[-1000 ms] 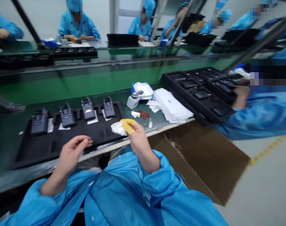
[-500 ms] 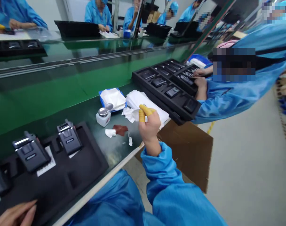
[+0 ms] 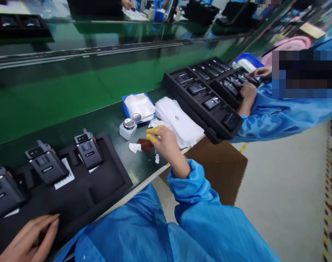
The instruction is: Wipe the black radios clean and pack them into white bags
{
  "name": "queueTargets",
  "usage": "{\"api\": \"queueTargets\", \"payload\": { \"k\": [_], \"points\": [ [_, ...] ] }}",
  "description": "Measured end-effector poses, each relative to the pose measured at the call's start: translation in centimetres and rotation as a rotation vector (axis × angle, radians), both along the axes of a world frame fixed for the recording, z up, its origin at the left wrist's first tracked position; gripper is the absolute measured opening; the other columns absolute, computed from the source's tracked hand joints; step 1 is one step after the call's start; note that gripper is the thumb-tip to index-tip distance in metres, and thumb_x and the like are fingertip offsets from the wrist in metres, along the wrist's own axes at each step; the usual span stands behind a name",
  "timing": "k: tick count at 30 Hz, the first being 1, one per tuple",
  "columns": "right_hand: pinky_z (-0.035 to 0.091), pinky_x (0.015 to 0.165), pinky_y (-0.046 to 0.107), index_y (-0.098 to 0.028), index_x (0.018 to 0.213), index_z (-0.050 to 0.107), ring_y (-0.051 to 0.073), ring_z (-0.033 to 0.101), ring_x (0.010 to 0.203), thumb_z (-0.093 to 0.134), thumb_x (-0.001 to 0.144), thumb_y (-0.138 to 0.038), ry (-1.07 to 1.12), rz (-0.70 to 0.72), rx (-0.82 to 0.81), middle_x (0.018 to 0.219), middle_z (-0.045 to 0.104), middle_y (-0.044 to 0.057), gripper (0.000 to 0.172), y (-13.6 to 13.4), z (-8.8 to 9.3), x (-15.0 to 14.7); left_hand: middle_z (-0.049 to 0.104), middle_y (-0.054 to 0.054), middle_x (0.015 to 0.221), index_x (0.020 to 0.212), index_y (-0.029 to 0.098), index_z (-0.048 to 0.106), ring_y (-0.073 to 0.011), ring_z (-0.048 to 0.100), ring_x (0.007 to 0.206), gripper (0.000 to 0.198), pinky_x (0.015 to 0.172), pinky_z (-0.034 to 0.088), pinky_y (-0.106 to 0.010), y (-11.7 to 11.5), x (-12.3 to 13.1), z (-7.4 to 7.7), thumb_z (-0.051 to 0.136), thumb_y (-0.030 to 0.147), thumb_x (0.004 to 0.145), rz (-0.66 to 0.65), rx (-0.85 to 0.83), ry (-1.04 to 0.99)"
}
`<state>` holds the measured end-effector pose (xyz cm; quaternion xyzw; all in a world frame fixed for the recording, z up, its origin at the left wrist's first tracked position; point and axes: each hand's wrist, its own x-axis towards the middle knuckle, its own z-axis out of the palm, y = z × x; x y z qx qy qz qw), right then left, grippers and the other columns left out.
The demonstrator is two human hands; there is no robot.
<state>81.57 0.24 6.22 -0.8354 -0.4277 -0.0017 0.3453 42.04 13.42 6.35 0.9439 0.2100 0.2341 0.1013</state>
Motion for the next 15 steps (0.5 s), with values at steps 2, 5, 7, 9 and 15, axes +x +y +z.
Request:
{"api": "queueTargets", "payload": {
  "k": [2, 5, 7, 9, 15],
  "points": [
    [0.046, 0.079, 0.03, -0.022, 0.1, 0.073, 0.017, 0.061, 0.089, 0.062, 0.081, -0.025, -0.037, 0.131, -0.197, 0.098, 0.071, 0.007, 0.022, 1.0, -1.4, -2.0, 0.068, 0.0, 0.075, 0.083, 0.021, 0.064, -0.0106, 0.066, 0.063, 0.019, 0.054, 0.049, -0.019, -0.1, 0.3, 0.3, 0.049, 0.03, 0.091, 0.018, 0.03, -0.015],
    [0.038, 0.075, 0.032, -0.021, 0.096, 0.074, 0.02, 0.055, 0.091, 0.058, 0.083, -0.023, -0.171, 0.149, -0.405, 0.101, 0.069, 0.009, 0.02, 2.3, -2.8, -4.5, 0.067, 0.0, 0.074, 0.081, 0.02, 0.064, -0.0101, 0.064, 0.06, 0.02, 0.055, 0.05, -0.019, -0.3, 0.5, 0.7, 0.049, 0.03, 0.09, 0.025, 0.038, -0.052],
    [0.033, 0.071, 0.033, -0.019, 0.089, 0.075, 0.021, 0.052, 0.089, 0.053, 0.084, -0.016, -0.233, 0.107, -0.429, 0.097, 0.068, 0.011, 0.022, 2.8, -3.0, -5.8, 0.067, 0.0, 0.074, 0.08, 0.019, 0.064, -0.0097, 0.062, 0.058, 0.021, 0.056, 0.05, -0.018, -0.6, 0.4, 0.6, 0.049, 0.029, 0.09, 0.016, 0.017, -0.08],
    [0.029, 0.069, 0.033, -0.018, 0.086, 0.074, 0.02, 0.05, 0.087, 0.048, 0.084, -0.011, -0.284, 0.083, -0.415, 0.094, 0.066, 0.011, 0.027, 3.0, -2.7, -6.7, 0.068, -0.001, 0.075, 0.079, 0.019, 0.064, -0.0104, 0.062, 0.059, 0.021, 0.058, 0.051, -0.019, -0.7, 0.2, 0.2, 0.048, 0.029, 0.089, 0.023, -0.009, -0.119],
    [0.027, 0.069, 0.033, -0.016, 0.106, 0.071, 0.022, 0.047, 0.088, 0.04, 0.088, -0.016, -0.455, -0.05, -0.335, 0.102, 0.062, 0.014, 0.035, 3.2, 1.8, -6.3, 0.069, -0.004, 0.077, 0.08, 0.019, 0.065, -0.014, 0.064, 0.065, 0.025, 0.065, 0.053, -0.024, -0.4, -0.3, -1.4, 0.044, 0.03, 0.088, 0.07, -0.068, -0.172]
  ]
}}
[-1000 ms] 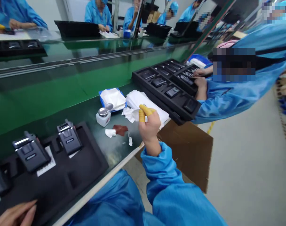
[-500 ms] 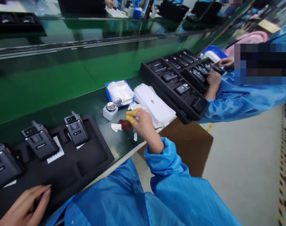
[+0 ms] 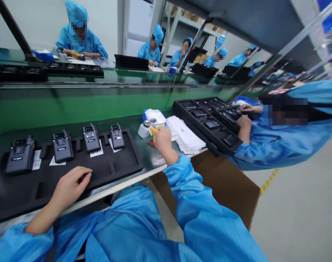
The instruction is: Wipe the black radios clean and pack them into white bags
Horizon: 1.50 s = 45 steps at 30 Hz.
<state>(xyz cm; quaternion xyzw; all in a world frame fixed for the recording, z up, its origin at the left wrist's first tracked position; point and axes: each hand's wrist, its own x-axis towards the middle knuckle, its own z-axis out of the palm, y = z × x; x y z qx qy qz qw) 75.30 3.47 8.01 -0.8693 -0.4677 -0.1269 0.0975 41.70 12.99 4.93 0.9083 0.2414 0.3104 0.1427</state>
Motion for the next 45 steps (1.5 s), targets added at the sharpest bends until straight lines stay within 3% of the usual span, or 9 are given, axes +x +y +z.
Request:
{"api": "queueTargets", "payload": {
  "k": [5, 13, 16, 19, 23, 27, 34, 39, 45],
  "points": [
    [0.027, 0.069, 0.034, -0.019, 0.115, 0.067, 0.023, 0.046, 0.088, 0.038, 0.09, -0.021, -0.054, 0.023, 0.046, 0.105, 0.062, 0.014, 0.039, 2.2, 3.1, 1.7, 0.07, -0.004, 0.079, 0.082, 0.019, 0.066, -0.0151, 0.066, 0.07, 0.027, 0.065, 0.053, -0.024, -0.1, -0.1, 0.2, 0.042, 0.028, 0.089, -0.037, 0.0, 0.05],
    [0.023, 0.068, 0.035, -0.016, 0.075, 0.072, 0.019, 0.047, 0.078, 0.046, 0.074, -0.006, -0.071, 0.108, 0.067, 0.086, 0.065, 0.012, 0.028, 3.9, 1.8, 3.5, 0.071, -0.005, 0.084, 0.086, 0.018, 0.066, -0.0179, 0.067, 0.076, 0.022, 0.07, 0.055, -0.031, -1.7, 2.9, 3.7, 0.045, 0.016, 0.089, -0.267, 0.231, 0.263],
    [0.024, 0.073, 0.037, -0.019, 0.072, 0.071, 0.02, 0.048, 0.082, 0.047, 0.073, -0.007, -0.095, 0.154, 0.133, 0.085, 0.064, 0.008, 0.027, 4.1, 1.4, 3.5, 0.072, -0.008, 0.098, 0.095, 0.015, 0.067, -0.0221, 0.067, 0.095, 0.018, 0.086, 0.054, -0.037, -0.9, 5.6, 3.1, 0.05, 0.017, 0.087, -0.338, 0.285, 0.316],
    [0.023, 0.079, 0.039, -0.022, 0.08, 0.071, 0.019, 0.049, 0.087, 0.047, 0.076, -0.008, -0.157, 0.297, 0.273, 0.09, 0.065, 0.006, 0.029, 5.1, 1.1, 2.0, 0.064, -0.015, 0.123, 0.114, 0.01, 0.061, -0.0283, 0.056, 0.12, 0.034, 0.104, 0.044, -0.048, 0.4, 8.1, 1.5, 0.057, 0.031, 0.088, -0.314, 0.369, 0.371],
    [0.019, 0.089, 0.039, -0.027, 0.099, 0.07, 0.016, 0.049, 0.087, 0.046, 0.085, -0.007, -0.251, 0.536, 0.315, 0.094, 0.066, 0.002, 0.034, 7.9, 0.5, -1.6, 0.055, -0.021, 0.133, 0.123, 0.005, 0.055, -0.0316, 0.05, 0.127, 0.059, 0.105, 0.042, -0.051, 1.6, 9.7, -0.2, 0.059, 0.049, 0.084, -0.235, 0.407, 0.432],
    [0.013, 0.095, 0.038, -0.027, 0.096, 0.071, 0.015, 0.048, 0.09, 0.049, 0.088, -0.011, -0.286, 0.674, 0.255, 0.094, 0.067, 0.001, 0.027, 10.5, -0.6, -3.5, 0.054, -0.02, 0.135, 0.125, 0.005, 0.052, -0.0293, 0.05, 0.127, 0.061, 0.105, 0.044, -0.046, 1.8, 9.7, -0.7, 0.056, 0.05, 0.085, -0.252, 0.37, 0.434],
    [0.015, 0.093, 0.04, -0.02, 0.082, 0.071, 0.015, 0.047, 0.08, 0.048, 0.088, -0.01, -0.356, 0.638, 0.26, 0.077, 0.063, 0.001, 0.026, 10.7, -1.9, -3.3, 0.052, -0.018, 0.137, 0.126, 0.007, 0.05, -0.0268, 0.048, 0.129, 0.049, 0.106, 0.044, -0.042, 1.3, 9.7, -0.8, 0.051, 0.039, 0.09, -0.233, 0.278, 0.42],
    [0.014, 0.093, 0.041, -0.022, 0.08, 0.07, 0.015, 0.049, 0.082, 0.049, 0.088, -0.012, -0.309, 0.712, 0.28, 0.082, 0.063, 0.001, 0.024, 11.2, -1.6, -4.0, 0.051, -0.018, 0.139, 0.129, 0.007, 0.047, -0.0263, 0.044, 0.132, 0.048, 0.106, 0.044, -0.043, 1.2, 9.8, -0.8, 0.05, 0.034, 0.09, -0.238, 0.22, 0.43],
    [0.015, 0.092, 0.039, -0.021, 0.079, 0.068, 0.014, 0.047, 0.077, 0.045, 0.087, -0.007, -0.334, 0.599, 0.24, 0.076, 0.062, 0.0, 0.028, 10.4, -1.9, -3.2, 0.049, -0.02, 0.14, 0.13, 0.005, 0.044, -0.0278, 0.044, 0.132, 0.05, 0.105, 0.045, -0.044, 1.1, 9.8, -0.8, 0.052, 0.029, 0.088, -0.245, 0.21, 0.425]
  ]
}}
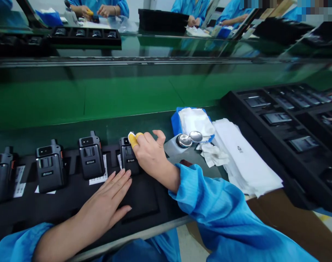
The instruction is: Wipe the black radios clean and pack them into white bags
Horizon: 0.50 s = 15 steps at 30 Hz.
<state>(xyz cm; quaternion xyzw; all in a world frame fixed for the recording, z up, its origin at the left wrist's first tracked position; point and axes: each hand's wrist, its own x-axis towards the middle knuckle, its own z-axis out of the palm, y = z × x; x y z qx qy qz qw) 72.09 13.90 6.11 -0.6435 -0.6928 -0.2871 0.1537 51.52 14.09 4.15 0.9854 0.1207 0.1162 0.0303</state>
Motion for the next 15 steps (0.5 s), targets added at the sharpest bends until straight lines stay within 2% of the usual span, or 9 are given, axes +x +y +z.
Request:
{"api": "queueTargets", "payload": {
  "k": [3, 9, 15],
  "points": [
    [0.015, 0.091, 0.039, -0.02, 0.074, 0.067, 0.014, 0.046, 0.075, 0.046, 0.087, -0.007, -0.02, -0.027, 0.035, 0.074, 0.062, 0.0, 0.028, -0.3, -0.1, 0.0, 0.048, -0.019, 0.141, 0.132, 0.006, 0.043, -0.0264, 0.041, 0.135, 0.05, 0.107, 0.043, -0.043, 0.0, -0.1, -0.2, 0.052, 0.027, 0.087, 0.007, -0.034, -0.003],
    [0.013, 0.095, 0.039, -0.022, 0.075, 0.068, 0.014, 0.048, 0.081, 0.046, 0.09, -0.012, 0.009, 0.111, 0.001, 0.085, 0.065, 0.0, 0.028, 0.7, 0.2, -1.1, 0.045, -0.019, 0.143, 0.136, 0.009, 0.039, -0.0257, 0.036, 0.137, 0.054, 0.108, 0.043, -0.042, 0.0, -0.2, -0.4, 0.052, 0.025, 0.087, 0.008, -0.088, 0.007],
    [0.016, 0.094, 0.038, -0.022, 0.077, 0.067, 0.014, 0.047, 0.075, 0.041, 0.089, -0.008, -0.042, 0.008, -0.017, 0.073, 0.061, -0.001, 0.032, -0.3, -0.3, 0.5, 0.045, -0.018, 0.143, 0.135, 0.009, 0.039, -0.0264, 0.039, 0.136, 0.052, 0.106, 0.045, -0.042, 0.2, -0.2, 0.1, 0.05, 0.025, 0.087, -0.005, -0.07, 0.015]
  ]
}}
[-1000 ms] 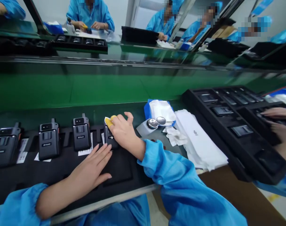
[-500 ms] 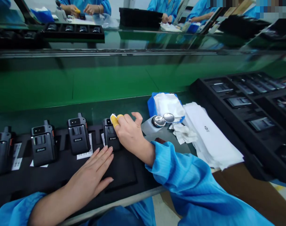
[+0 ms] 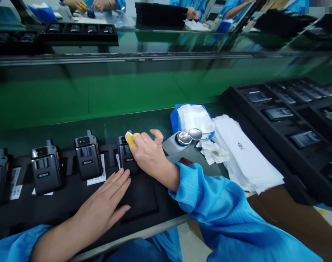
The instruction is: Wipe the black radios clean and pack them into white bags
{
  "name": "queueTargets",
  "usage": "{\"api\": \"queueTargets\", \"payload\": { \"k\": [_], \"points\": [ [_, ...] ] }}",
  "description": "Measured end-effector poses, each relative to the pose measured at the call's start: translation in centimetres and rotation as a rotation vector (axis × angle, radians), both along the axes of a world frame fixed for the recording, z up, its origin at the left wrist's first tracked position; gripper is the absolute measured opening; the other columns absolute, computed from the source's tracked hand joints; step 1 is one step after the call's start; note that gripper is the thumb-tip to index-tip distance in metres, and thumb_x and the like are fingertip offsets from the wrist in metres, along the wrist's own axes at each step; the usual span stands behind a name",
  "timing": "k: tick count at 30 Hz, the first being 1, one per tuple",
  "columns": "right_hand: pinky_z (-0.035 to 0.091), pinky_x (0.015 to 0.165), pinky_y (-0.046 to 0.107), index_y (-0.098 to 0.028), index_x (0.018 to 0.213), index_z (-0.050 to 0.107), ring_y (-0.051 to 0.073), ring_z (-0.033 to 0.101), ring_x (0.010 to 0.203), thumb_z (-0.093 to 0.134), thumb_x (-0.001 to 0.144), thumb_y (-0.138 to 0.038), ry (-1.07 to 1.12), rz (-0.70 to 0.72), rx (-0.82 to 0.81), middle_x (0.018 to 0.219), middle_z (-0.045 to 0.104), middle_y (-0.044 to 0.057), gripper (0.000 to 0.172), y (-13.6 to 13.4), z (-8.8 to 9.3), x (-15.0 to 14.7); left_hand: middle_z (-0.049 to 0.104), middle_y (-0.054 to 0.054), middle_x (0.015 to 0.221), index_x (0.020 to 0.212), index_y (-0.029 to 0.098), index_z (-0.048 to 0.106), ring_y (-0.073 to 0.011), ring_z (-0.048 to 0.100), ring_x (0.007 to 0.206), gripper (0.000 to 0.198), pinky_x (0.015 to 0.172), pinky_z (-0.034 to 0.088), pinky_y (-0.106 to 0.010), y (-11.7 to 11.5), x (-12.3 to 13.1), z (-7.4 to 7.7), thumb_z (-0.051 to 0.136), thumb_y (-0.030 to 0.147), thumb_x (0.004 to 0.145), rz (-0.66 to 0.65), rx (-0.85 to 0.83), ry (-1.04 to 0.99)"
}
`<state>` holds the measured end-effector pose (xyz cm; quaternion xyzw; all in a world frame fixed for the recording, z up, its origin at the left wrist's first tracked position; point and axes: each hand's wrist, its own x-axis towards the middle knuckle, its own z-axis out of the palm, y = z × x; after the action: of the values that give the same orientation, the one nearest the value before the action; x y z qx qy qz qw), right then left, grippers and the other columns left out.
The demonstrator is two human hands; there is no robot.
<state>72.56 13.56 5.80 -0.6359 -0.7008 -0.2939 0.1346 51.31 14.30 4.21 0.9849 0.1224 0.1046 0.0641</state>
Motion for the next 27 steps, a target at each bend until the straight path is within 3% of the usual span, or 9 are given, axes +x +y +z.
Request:
{"api": "queueTargets", "payload": {
  "k": [4, 9, 12, 17, 21, 24, 27],
  "points": [
    [0.016, 0.092, 0.039, -0.02, 0.068, 0.064, 0.014, 0.046, 0.073, 0.044, 0.087, -0.006, 0.032, -0.07, 0.046, 0.071, 0.061, 0.001, 0.031, -0.6, 0.0, 0.6, 0.047, -0.019, 0.142, 0.131, 0.006, 0.043, -0.0271, 0.041, 0.134, 0.049, 0.104, 0.047, -0.041, -0.2, 0.2, 0.1, 0.051, 0.024, 0.087, 0.005, 0.035, -0.016],
    [0.015, 0.095, 0.039, -0.022, 0.087, 0.068, 0.014, 0.048, 0.079, 0.042, 0.091, -0.01, 0.01, 0.139, 0.078, 0.083, 0.066, -0.001, 0.029, 0.1, 0.7, -0.5, 0.047, -0.019, 0.142, 0.132, 0.007, 0.043, -0.0268, 0.04, 0.135, 0.048, 0.105, 0.046, -0.042, -0.5, 0.2, -0.1, 0.05, 0.023, 0.086, 0.03, 0.02, -0.006],
    [0.014, 0.096, 0.04, -0.024, 0.095, 0.068, 0.014, 0.049, 0.081, 0.041, 0.092, -0.011, -0.001, 0.178, 0.037, 0.083, 0.066, -0.002, 0.03, 0.2, 0.8, -0.4, 0.048, -0.019, 0.141, 0.131, 0.007, 0.044, -0.0268, 0.041, 0.134, 0.047, 0.104, 0.047, -0.041, -0.6, 0.3, 0.0, 0.049, 0.022, 0.086, 0.041, 0.034, 0.003],
    [0.015, 0.095, 0.039, -0.022, 0.071, 0.065, 0.014, 0.047, 0.078, 0.042, 0.089, -0.006, -0.046, 0.037, -0.009, 0.076, 0.062, -0.001, 0.033, -1.0, -0.2, 1.5, 0.053, -0.019, 0.137, 0.128, 0.005, 0.044, -0.0265, 0.047, 0.13, 0.045, 0.101, 0.049, -0.037, -0.4, 0.4, 0.5, 0.048, 0.021, 0.086, 0.001, 0.091, -0.012],
    [0.019, 0.091, 0.038, -0.02, 0.071, 0.065, 0.014, 0.045, 0.075, 0.043, 0.089, -0.008, -0.038, -0.077, 0.083, 0.075, 0.062, 0.001, 0.031, -1.1, -0.1, 1.7, 0.051, -0.019, 0.138, 0.129, 0.005, 0.044, -0.0272, 0.045, 0.131, 0.047, 0.101, 0.05, -0.038, -0.3, 0.4, 0.6, 0.049, 0.02, 0.085, 0.014, 0.088, -0.011],
    [0.017, 0.092, 0.038, -0.02, 0.073, 0.065, 0.014, 0.045, 0.076, 0.044, 0.091, -0.012, -0.022, -0.002, 0.187, 0.075, 0.062, 0.0, 0.029, 0.0, 0.4, 0.4, 0.05, -0.02, 0.139, 0.129, 0.005, 0.044, -0.0279, 0.044, 0.131, 0.047, 0.101, 0.05, -0.039, -0.4, 0.3, 0.6, 0.049, 0.02, 0.085, 0.006, 0.094, -0.001],
    [0.013, 0.095, 0.039, -0.021, 0.079, 0.067, 0.014, 0.046, 0.081, 0.046, 0.091, -0.013, -0.003, 0.103, 0.146, 0.08, 0.064, -0.001, 0.026, 1.1, 0.5, -0.6, 0.05, -0.019, 0.139, 0.129, 0.006, 0.045, -0.0273, 0.044, 0.132, 0.045, 0.101, 0.05, -0.039, -0.3, 0.3, 0.6, 0.048, 0.021, 0.086, 0.012, 0.093, -0.001]
  ]
}}
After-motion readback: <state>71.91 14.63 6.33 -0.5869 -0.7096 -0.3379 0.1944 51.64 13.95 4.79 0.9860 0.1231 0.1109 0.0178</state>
